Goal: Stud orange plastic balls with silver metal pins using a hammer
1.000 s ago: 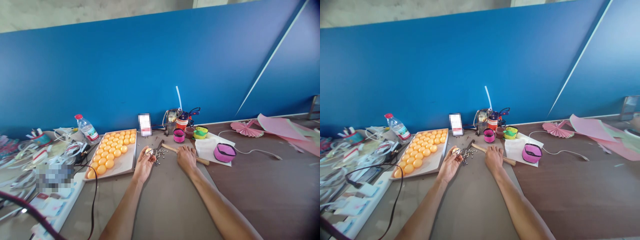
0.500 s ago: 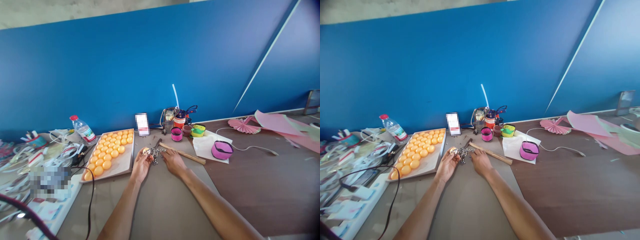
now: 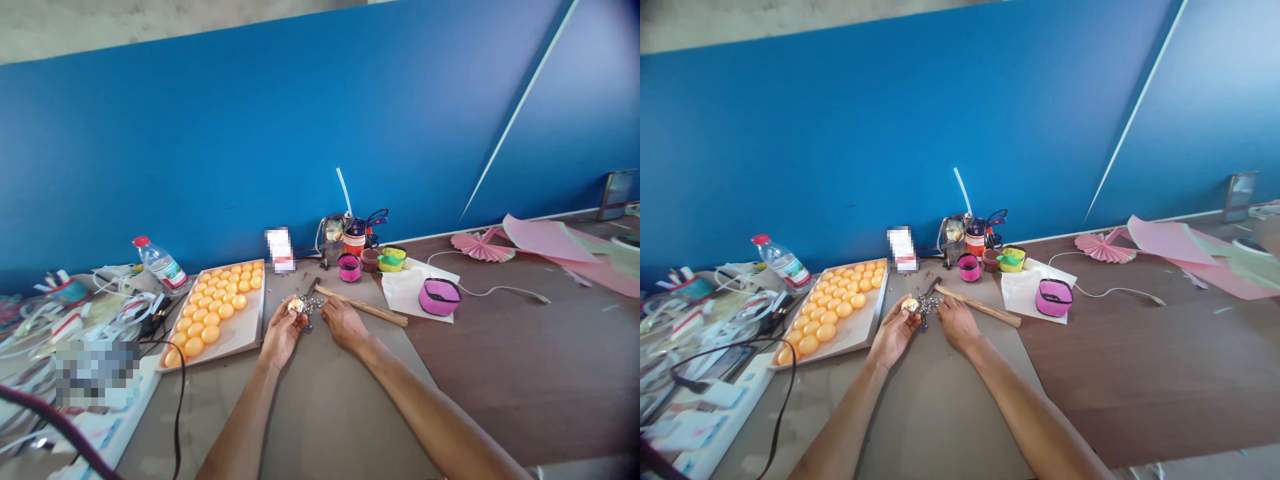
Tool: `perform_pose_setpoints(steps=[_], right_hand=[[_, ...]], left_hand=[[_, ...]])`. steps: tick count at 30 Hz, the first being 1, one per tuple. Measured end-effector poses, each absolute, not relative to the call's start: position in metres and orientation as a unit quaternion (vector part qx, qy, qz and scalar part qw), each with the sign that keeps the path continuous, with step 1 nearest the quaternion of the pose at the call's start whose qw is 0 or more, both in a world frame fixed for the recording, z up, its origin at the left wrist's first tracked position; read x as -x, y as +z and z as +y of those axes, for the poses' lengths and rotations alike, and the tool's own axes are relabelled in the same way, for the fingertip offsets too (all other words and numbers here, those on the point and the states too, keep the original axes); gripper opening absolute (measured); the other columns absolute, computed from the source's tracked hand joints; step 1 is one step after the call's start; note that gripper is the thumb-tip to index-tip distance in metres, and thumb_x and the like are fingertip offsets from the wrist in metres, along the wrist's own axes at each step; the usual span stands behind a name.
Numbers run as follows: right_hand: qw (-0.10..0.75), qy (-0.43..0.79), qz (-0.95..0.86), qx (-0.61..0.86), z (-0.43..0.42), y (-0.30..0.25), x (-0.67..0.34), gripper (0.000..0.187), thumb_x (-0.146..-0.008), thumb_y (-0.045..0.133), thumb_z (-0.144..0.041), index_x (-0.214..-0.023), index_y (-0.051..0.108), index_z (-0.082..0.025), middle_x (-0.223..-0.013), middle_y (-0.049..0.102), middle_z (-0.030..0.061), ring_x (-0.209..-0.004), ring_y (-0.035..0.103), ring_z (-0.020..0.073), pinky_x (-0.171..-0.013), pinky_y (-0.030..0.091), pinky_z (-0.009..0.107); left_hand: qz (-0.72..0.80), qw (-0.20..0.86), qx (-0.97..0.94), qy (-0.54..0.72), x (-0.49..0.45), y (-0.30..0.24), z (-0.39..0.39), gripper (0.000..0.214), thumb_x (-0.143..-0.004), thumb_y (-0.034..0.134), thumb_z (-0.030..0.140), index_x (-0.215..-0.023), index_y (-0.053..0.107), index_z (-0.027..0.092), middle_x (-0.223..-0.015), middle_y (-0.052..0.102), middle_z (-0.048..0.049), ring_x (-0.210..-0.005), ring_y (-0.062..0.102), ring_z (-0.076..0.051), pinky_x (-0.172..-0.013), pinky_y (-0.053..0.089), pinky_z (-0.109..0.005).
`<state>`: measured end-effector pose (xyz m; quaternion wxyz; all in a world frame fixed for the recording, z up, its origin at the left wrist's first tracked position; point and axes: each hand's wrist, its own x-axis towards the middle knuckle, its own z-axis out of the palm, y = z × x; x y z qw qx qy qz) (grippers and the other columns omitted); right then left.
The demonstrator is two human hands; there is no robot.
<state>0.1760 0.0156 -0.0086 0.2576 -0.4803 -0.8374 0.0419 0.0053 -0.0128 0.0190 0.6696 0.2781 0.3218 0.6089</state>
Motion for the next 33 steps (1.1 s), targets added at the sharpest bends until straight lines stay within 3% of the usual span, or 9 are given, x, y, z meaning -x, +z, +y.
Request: perform_pose_setpoints(steps=[4, 8, 14, 18, 22, 28, 33], right_hand=[[0.229, 0.039, -0.843, 0.486, 0.016, -0.007, -0.176, 0.015, -0.083, 0.046, -0.015, -0.091, 0.058, -0.017, -0.092, 0.057, 0.0067, -0.086, 0.053, 0.0171, -0.077, 0.038, 0.028], [0.221, 0.059, -0.838, 0.495, 0.017, -0.007, -0.176, 0.014, -0.083, 0.045, -0.014, -0.08, 0.059, -0.017, -0.085, 0.059, 0.0058, -0.083, 0.054, 0.0165, -0.075, 0.039, 0.027], [0.335, 0.122, -0.793, 0.494, 0.016, -0.01, -0.177, 0.014, -0.076, 0.044, -0.008, -0.075, 0.054, -0.018, -0.085, 0.059, 0.0052, -0.078, 0.055, 0.0144, -0.07, 0.041, 0.025], [0.425, 0.269, -0.702, 0.505, 0.015, -0.008, -0.175, 0.015, -0.069, 0.043, -0.008, -0.073, 0.052, -0.019, -0.064, 0.057, -0.0003, -0.061, 0.054, 0.0126, -0.059, 0.041, 0.024], [0.465, 0.462, -0.583, 0.48, 0.014, -0.005, -0.169, 0.005, -0.071, 0.045, -0.018, -0.074, 0.049, -0.02, -0.046, 0.045, -0.0078, -0.039, 0.043, 0.0092, -0.042, 0.032, 0.021], [0.488, 0.606, -0.506, 0.371, 0.009, 0.0, -0.162, 0.016, -0.071, 0.058, -0.033, -0.07, 0.053, -0.017, -0.044, 0.047, -0.0073, -0.04, 0.041, 0.0071, -0.045, 0.029, 0.021], [0.495, 0.686, -0.434, 0.308, -0.001, 0.012, -0.159, 0.018, -0.065, 0.066, -0.031, -0.073, 0.057, -0.017, -0.052, 0.054, -0.0048, -0.046, 0.048, 0.0082, -0.051, 0.034, 0.022]], left_hand=[[0.318, 0.675, -0.275, 0.607, -0.004, 0.019, -0.012, 0.043, -0.068, 0.068, 0.014, -0.11, 0.059, 0.02, -0.085, 0.065, -0.0033, -0.069, 0.061, -0.011, -0.07, 0.049, -0.026], [0.309, 0.684, -0.279, 0.599, -0.003, 0.018, -0.013, 0.046, -0.068, 0.067, 0.014, -0.113, 0.058, 0.02, -0.085, 0.064, -0.0036, -0.069, 0.06, -0.012, -0.068, 0.049, -0.026], [0.297, 0.694, -0.284, 0.592, -0.003, 0.02, -0.014, 0.034, -0.07, 0.066, 0.015, -0.103, 0.06, 0.02, -0.084, 0.064, -0.0027, -0.067, 0.06, -0.011, -0.067, 0.049, -0.026], [0.291, 0.699, -0.286, 0.587, -0.002, 0.019, -0.013, 0.028, -0.07, 0.066, 0.014, -0.098, 0.06, 0.019, -0.082, 0.064, -0.0022, -0.067, 0.059, -0.011, -0.067, 0.048, -0.025], [0.291, 0.705, -0.287, 0.579, -0.001, 0.017, -0.013, 0.034, -0.07, 0.066, 0.014, -0.103, 0.058, 0.019, -0.082, 0.064, -0.0023, -0.067, 0.059, -0.011, -0.065, 0.047, -0.024], [0.289, 0.711, -0.286, 0.574, -0.002, 0.017, -0.012, 0.035, -0.072, 0.065, 0.017, -0.106, 0.057, 0.021, -0.084, 0.064, -0.0021, -0.07, 0.06, -0.013, -0.066, 0.047, -0.026], [0.288, 0.718, -0.289, 0.564, -0.003, 0.018, -0.012, 0.034, -0.074, 0.064, 0.02, -0.107, 0.056, 0.018, -0.088, 0.064, -0.0035, -0.073, 0.06, -0.014, -0.071, 0.047, -0.028]])
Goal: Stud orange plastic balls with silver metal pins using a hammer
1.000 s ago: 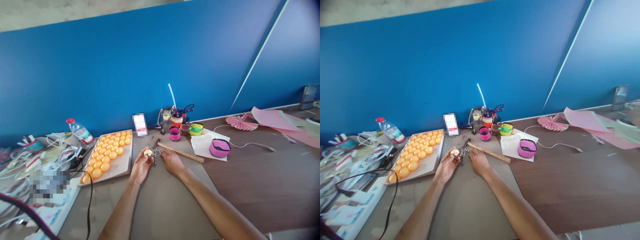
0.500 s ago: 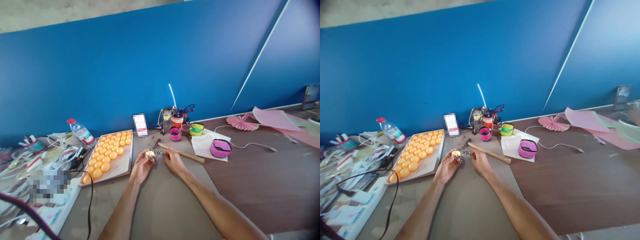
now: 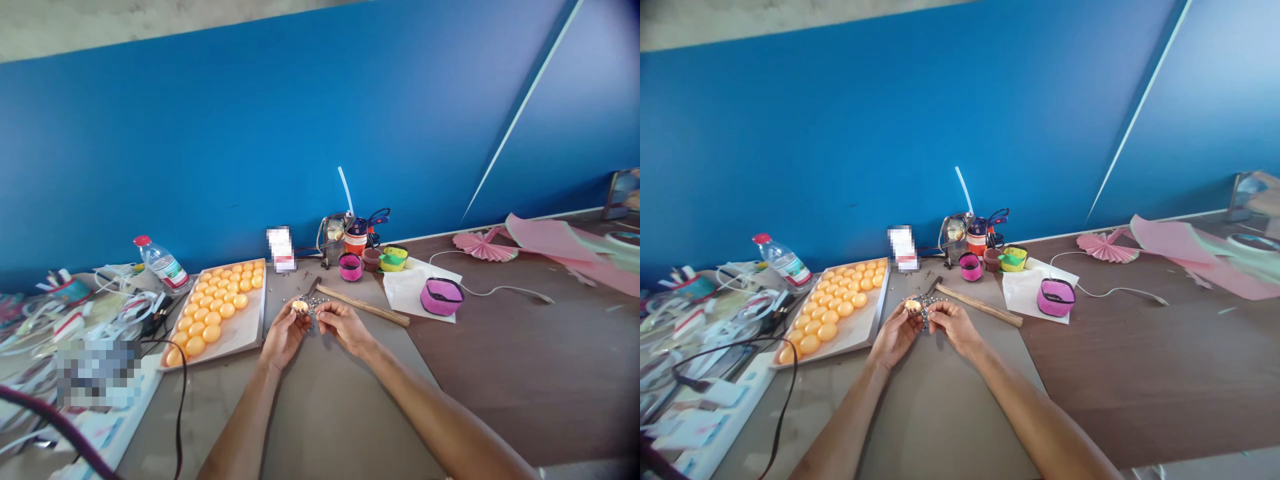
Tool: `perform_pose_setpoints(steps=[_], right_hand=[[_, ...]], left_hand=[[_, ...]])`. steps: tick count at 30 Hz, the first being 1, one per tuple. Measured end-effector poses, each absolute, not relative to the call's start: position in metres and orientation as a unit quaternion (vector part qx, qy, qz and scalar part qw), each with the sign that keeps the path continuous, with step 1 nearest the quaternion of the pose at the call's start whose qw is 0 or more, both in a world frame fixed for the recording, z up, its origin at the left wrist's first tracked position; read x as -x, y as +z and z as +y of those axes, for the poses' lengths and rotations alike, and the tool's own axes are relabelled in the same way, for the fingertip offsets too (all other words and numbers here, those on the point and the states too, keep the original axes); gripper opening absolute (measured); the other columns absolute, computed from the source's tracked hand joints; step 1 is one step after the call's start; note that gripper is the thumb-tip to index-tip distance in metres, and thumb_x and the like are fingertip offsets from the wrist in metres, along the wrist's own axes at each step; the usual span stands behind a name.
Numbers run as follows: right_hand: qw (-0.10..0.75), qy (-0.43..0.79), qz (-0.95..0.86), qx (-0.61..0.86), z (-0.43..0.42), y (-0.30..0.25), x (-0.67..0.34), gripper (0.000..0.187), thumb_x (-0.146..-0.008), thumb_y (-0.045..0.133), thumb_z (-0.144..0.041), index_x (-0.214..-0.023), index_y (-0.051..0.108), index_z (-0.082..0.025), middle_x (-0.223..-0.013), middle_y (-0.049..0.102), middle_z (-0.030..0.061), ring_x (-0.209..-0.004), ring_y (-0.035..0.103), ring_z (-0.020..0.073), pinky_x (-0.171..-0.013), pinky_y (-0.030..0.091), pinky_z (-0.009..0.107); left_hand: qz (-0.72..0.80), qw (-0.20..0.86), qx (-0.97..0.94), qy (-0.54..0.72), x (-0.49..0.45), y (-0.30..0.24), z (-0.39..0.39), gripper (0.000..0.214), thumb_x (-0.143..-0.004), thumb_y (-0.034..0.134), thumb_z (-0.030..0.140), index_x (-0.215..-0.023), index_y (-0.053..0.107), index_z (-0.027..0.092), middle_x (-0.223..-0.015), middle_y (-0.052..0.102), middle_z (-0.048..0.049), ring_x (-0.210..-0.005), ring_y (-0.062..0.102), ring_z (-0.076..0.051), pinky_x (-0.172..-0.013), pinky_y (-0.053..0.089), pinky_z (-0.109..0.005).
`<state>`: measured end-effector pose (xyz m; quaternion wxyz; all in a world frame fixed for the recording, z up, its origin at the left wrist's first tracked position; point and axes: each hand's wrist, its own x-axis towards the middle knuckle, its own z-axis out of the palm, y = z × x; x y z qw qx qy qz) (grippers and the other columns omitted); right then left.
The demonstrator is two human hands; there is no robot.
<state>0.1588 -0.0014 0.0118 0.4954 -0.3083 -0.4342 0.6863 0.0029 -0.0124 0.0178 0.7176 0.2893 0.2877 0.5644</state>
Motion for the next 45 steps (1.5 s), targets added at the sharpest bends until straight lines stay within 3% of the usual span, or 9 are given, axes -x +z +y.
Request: perform_pose_setpoints(steps=[13, 20, 29, 45], right_hand=[[0.509, 0.599, -0.496, 0.37, -0.005, 0.014, -0.153, 0.011, -0.065, 0.061, -0.027, -0.066, 0.056, -0.018, -0.054, 0.046, -0.0059, -0.053, 0.037, 0.0084, -0.053, 0.028, 0.023], [0.509, 0.569, -0.509, 0.397, -0.003, 0.011, -0.152, 0.01, -0.065, 0.06, -0.028, -0.068, 0.057, -0.018, -0.058, 0.048, -0.0041, -0.06, 0.043, 0.011, -0.058, 0.032, 0.023], [0.518, 0.608, -0.48, 0.362, -0.005, 0.013, -0.151, 0.013, -0.064, 0.061, -0.03, -0.067, 0.056, -0.018, -0.058, 0.046, -0.0047, -0.055, 0.037, 0.0088, -0.054, 0.03, 0.022], [0.515, 0.539, -0.54, 0.392, -0.002, 0.007, -0.152, 0.012, -0.069, 0.057, -0.03, -0.068, 0.057, -0.018, -0.063, 0.048, -0.003, -0.06, 0.041, 0.0102, -0.057, 0.033, 0.022]], left_hand=[[0.293, 0.732, -0.271, 0.553, -0.01, 0.012, -0.015, 0.028, -0.074, 0.064, 0.02, -0.101, 0.056, 0.019, -0.082, 0.064, -0.0016, -0.067, 0.06, -0.012, -0.066, 0.046, -0.025], [0.29, 0.736, -0.273, 0.548, -0.011, 0.014, -0.016, 0.026, -0.073, 0.066, 0.022, -0.097, 0.057, 0.018, -0.081, 0.064, -0.002, -0.066, 0.06, -0.012, -0.066, 0.047, -0.026], [0.281, 0.74, -0.272, 0.547, -0.011, 0.012, -0.017, 0.02, -0.076, 0.064, 0.025, -0.093, 0.058, 0.016, -0.082, 0.065, -0.003, -0.065, 0.061, -0.012, -0.067, 0.048, -0.027], [0.292, 0.743, -0.266, 0.541, -0.016, 0.011, -0.018, 0.02, -0.077, 0.062, 0.03, -0.09, 0.059, 0.015, -0.08, 0.066, -0.0042, -0.064, 0.06, -0.012, -0.066, 0.047, -0.027]])
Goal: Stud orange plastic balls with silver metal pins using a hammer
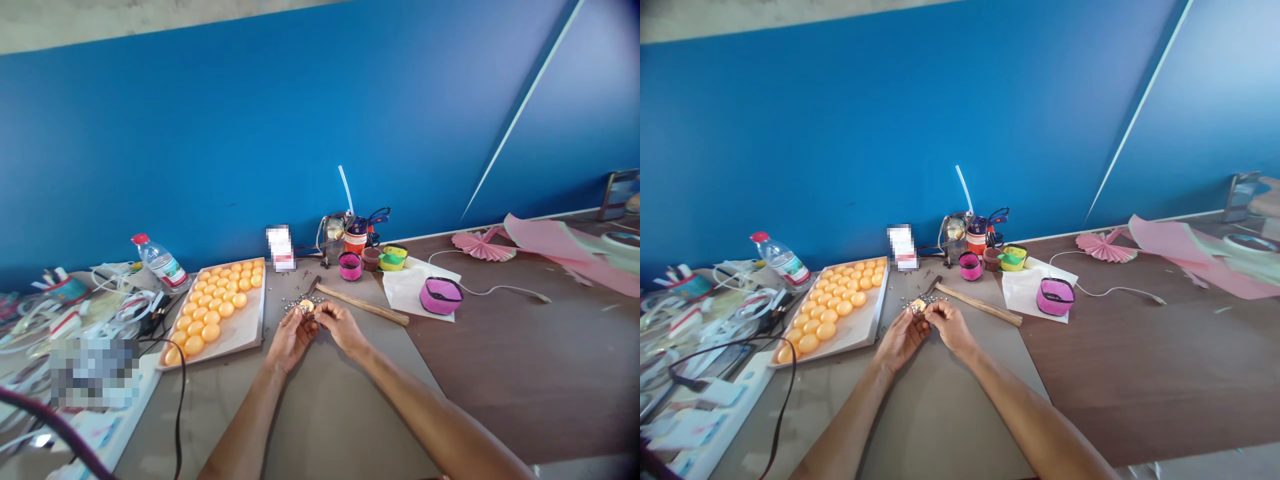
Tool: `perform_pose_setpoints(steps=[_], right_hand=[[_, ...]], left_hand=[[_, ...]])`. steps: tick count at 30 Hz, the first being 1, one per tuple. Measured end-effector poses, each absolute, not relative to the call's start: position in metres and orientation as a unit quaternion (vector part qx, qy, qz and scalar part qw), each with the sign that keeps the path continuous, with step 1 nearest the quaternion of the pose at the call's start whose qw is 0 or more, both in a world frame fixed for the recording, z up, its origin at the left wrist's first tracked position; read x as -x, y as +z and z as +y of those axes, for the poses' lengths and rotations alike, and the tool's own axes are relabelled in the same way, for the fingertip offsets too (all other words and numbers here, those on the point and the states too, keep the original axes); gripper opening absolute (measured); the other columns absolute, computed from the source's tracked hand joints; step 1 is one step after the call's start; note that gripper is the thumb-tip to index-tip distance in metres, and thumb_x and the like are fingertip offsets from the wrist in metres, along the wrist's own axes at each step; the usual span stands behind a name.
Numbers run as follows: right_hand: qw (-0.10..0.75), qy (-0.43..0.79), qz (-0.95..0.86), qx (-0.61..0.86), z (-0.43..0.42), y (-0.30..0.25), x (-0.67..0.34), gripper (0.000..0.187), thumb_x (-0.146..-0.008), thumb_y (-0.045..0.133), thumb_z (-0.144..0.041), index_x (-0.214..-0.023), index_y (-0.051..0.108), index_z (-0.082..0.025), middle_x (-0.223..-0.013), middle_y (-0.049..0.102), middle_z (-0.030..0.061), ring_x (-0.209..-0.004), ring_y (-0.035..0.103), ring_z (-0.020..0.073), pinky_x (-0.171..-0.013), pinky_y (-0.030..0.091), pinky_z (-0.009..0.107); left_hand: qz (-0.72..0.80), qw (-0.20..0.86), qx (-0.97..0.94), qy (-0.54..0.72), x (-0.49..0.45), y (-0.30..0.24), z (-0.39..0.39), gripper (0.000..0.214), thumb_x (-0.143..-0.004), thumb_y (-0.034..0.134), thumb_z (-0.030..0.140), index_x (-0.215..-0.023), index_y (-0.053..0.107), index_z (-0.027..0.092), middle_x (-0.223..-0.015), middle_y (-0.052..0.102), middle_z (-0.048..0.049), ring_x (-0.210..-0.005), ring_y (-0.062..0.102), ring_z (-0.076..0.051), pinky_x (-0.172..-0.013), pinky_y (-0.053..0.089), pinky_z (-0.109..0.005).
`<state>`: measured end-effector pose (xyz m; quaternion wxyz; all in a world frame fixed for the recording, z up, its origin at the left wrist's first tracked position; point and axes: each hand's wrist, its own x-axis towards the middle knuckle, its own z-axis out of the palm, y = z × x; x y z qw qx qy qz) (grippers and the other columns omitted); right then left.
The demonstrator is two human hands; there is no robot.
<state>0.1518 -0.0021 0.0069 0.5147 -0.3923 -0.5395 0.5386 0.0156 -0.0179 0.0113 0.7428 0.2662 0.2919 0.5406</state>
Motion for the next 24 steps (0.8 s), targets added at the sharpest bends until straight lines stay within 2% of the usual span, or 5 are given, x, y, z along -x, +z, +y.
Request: perform_pose_setpoints(steps=[7, 17, 24], right_hand=[[0.51, 0.565, -0.519, 0.388, -0.0041, 0.0079, -0.1507, 0.013, -0.069, 0.057, -0.031, -0.069, 0.053, -0.018, -0.06, 0.046, -0.0045, -0.055, 0.04, 0.0091, -0.055, 0.033, 0.023], [0.532, 0.63, -0.454, 0.338, -0.005, 0.0081, -0.1494, 0.024, -0.068, 0.06, -0.037, -0.068, 0.043, -0.02, -0.051, 0.045, -0.0069, -0.049, 0.044, 0.0096, -0.053, 0.036, 0.024], [0.521, 0.645, -0.454, 0.326, 0.0016, 0.0057, -0.1519, 0.024, -0.067, 0.064, -0.035, -0.067, 0.045, -0.02, -0.049, 0.049, -0.0068, -0.048, 0.046, 0.0096, -0.053, 0.036, 0.024]], left_hand=[[0.292, 0.718, -0.304, 0.553, -0.017, 0.013, -0.0189, 0.021, -0.075, 0.064, 0.029, -0.091, 0.059, 0.016, -0.085, 0.064, -0.0034, -0.064, 0.058, -0.01, -0.066, 0.045, -0.025], [0.299, 0.693, -0.355, 0.551, -0.02, 0.0143, -0.0212, 0.021, -0.076, 0.063, 0.031, -0.089, 0.059, 0.015, -0.077, 0.063, -0.0023, -0.062, 0.057, -0.011, -0.063, 0.042, -0.025], [0.295, 0.699, -0.336, 0.558, -0.0193, 0.0146, -0.0224, 0.02, -0.076, 0.064, 0.028, -0.09, 0.059, 0.015, -0.079, 0.064, -0.0033, -0.064, 0.058, -0.012, -0.065, 0.043, -0.025]])
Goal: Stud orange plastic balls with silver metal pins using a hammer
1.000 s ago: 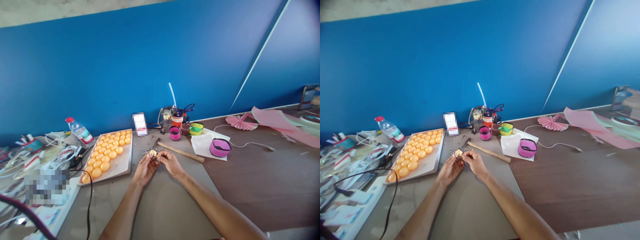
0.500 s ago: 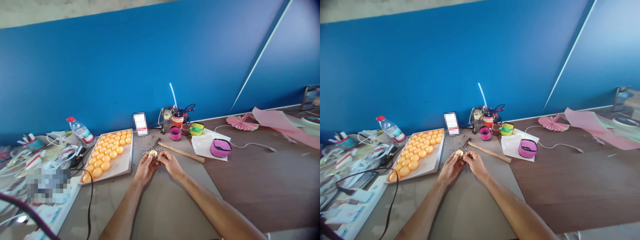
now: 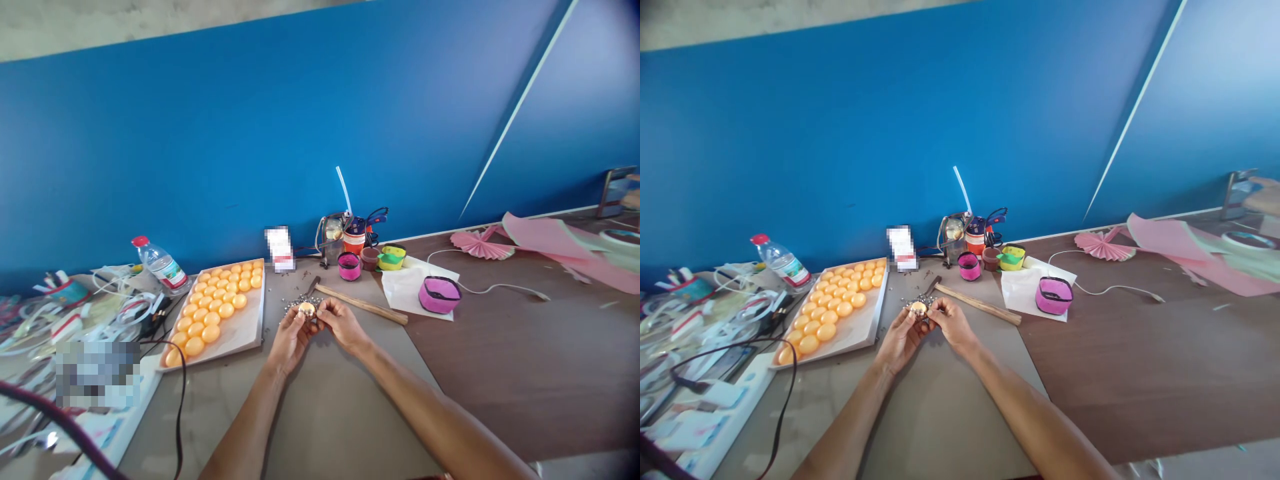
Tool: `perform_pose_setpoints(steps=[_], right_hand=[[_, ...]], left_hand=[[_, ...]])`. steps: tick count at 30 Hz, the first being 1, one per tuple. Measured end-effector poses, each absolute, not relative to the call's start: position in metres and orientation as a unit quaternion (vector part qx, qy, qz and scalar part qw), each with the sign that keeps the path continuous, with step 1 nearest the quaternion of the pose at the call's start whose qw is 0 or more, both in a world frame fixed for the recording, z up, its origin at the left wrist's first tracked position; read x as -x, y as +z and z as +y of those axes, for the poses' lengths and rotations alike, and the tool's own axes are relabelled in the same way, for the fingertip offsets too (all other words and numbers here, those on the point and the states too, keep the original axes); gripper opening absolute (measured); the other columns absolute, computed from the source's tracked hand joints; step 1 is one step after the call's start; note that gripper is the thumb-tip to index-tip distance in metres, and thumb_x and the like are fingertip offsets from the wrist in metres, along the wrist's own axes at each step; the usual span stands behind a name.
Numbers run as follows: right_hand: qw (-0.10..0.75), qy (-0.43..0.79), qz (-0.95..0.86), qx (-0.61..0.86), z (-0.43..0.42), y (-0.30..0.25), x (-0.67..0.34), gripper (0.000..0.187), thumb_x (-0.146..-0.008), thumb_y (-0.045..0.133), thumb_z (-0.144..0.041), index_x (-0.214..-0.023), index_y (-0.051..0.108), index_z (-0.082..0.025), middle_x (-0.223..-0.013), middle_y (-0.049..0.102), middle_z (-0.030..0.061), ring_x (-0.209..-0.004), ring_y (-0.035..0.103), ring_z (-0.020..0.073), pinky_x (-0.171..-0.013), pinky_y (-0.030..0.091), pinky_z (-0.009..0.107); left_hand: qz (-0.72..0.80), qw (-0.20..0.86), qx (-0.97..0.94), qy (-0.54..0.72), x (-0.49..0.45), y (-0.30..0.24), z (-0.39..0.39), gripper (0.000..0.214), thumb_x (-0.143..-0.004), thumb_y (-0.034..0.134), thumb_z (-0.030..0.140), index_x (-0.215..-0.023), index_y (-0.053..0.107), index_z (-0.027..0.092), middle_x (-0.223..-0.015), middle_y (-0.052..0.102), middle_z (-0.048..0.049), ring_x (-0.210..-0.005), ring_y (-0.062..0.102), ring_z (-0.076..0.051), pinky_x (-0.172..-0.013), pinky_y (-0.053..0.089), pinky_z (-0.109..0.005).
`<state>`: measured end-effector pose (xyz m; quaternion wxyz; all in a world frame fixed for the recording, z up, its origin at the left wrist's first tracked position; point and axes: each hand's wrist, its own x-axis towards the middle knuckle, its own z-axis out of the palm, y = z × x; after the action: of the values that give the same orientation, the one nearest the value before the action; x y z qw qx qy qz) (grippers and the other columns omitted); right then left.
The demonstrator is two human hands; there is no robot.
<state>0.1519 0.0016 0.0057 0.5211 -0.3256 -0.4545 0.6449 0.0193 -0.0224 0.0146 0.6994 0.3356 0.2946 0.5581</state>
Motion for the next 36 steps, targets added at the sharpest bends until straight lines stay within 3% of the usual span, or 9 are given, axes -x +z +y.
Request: perform_pose_setpoints(steps=[22, 29, 36], right_hand=[[0.504, 0.596, -0.504, 0.37, -0.002, 0.004, -0.154, 0.014, -0.069, 0.059, -0.028, -0.066, 0.048, -0.02, -0.05, 0.054, -0.0058, -0.05, 0.051, 0.0115, -0.055, 0.039, 0.025], [0.509, 0.574, -0.506, 0.395, -0.004, 0.01, -0.155, 0.017, -0.067, 0.06, -0.03, -0.064, 0.047, -0.02, -0.047, 0.049, -0.0068, -0.046, 0.047, 0.0097, -0.051, 0.035, 0.023], [0.524, 0.587, -0.492, 0.373, 0.006, 0.008, -0.157, 0.017, -0.069, 0.058, -0.033, -0.067, 0.047, -0.02, -0.053, 0.047, -0.0058, -0.048, 0.043, 0.0096, -0.052, 0.037, 0.024]], left_hand=[[0.321, 0.683, -0.366, 0.544, -0.02, 0.015, -0.023, 0.022, -0.075, 0.065, 0.031, -0.089, 0.057, 0.015, -0.074, 0.062, -0.0019, -0.061, 0.056, -0.011, -0.062, 0.043, -0.024], [0.319, 0.693, -0.363, 0.535, -0.022, 0.017, -0.025, 0.021, -0.075, 0.065, 0.029, -0.088, 0.058, 0.015, -0.076, 0.063, -0.0031, -0.062, 0.058, -0.011, -0.06, 0.044, -0.023], [0.317, 0.724, -0.295, 0.538, -0.019, 0.015, -0.02, 0.023, -0.076, 0.064, 0.03, -0.093, 0.059, 0.015, -0.086, 0.066, -0.0057, -0.065, 0.061, -0.013, -0.067, 0.047, -0.027]])
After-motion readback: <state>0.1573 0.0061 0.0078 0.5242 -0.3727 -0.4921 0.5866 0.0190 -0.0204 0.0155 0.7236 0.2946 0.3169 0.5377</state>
